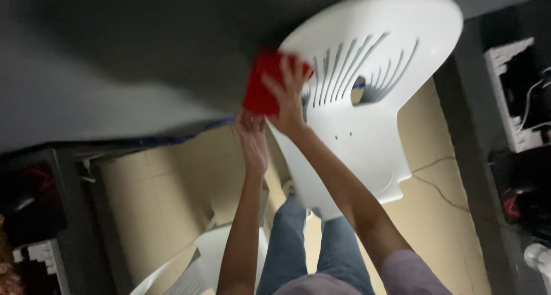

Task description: The person wipes a white plastic chair with a red cloth, then lifts and stacks it with other chairs. This process is repeated for multiple chairs in the room.

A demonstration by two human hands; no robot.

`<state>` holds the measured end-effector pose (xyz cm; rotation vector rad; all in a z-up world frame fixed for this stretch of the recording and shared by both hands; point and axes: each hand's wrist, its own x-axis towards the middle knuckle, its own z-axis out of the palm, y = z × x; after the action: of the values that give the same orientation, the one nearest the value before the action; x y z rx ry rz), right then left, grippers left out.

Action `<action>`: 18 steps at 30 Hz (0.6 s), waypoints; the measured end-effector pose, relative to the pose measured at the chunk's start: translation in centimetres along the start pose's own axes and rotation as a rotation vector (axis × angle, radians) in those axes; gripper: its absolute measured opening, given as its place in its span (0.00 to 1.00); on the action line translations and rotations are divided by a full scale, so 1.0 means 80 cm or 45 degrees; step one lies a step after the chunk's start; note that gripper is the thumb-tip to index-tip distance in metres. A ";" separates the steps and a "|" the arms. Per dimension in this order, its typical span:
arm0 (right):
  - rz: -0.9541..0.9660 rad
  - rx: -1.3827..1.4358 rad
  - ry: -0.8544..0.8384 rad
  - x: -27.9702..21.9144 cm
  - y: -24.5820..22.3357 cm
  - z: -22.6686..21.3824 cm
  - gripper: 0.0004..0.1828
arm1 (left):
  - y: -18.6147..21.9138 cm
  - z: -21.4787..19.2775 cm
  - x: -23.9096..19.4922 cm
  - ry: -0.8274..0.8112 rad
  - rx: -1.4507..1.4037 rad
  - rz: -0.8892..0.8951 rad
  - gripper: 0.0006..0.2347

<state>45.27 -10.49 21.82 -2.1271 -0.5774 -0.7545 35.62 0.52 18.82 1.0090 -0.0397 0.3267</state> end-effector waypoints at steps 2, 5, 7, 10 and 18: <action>0.098 0.009 0.084 0.029 -0.024 -0.017 0.54 | 0.002 -0.007 -0.006 0.001 -0.013 -0.042 0.33; 0.254 0.074 0.257 0.038 -0.049 -0.011 0.52 | 0.018 -0.012 -0.012 0.017 -0.041 -0.154 0.31; 0.330 0.129 0.320 0.000 -0.049 0.011 0.52 | 0.013 -0.020 -0.025 0.054 -0.060 -0.243 0.31; 0.503 0.435 0.279 -0.089 -0.037 0.047 0.49 | -0.023 -0.049 -0.053 0.046 -0.097 -0.233 0.30; 0.969 0.358 -0.483 -0.278 0.030 0.046 0.55 | -0.108 -0.073 -0.131 0.252 0.144 -0.525 0.32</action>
<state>31.92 -12.24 3.58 -2.0005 -0.0225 0.1476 27.48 -1.48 6.64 1.0649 0.3655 0.0495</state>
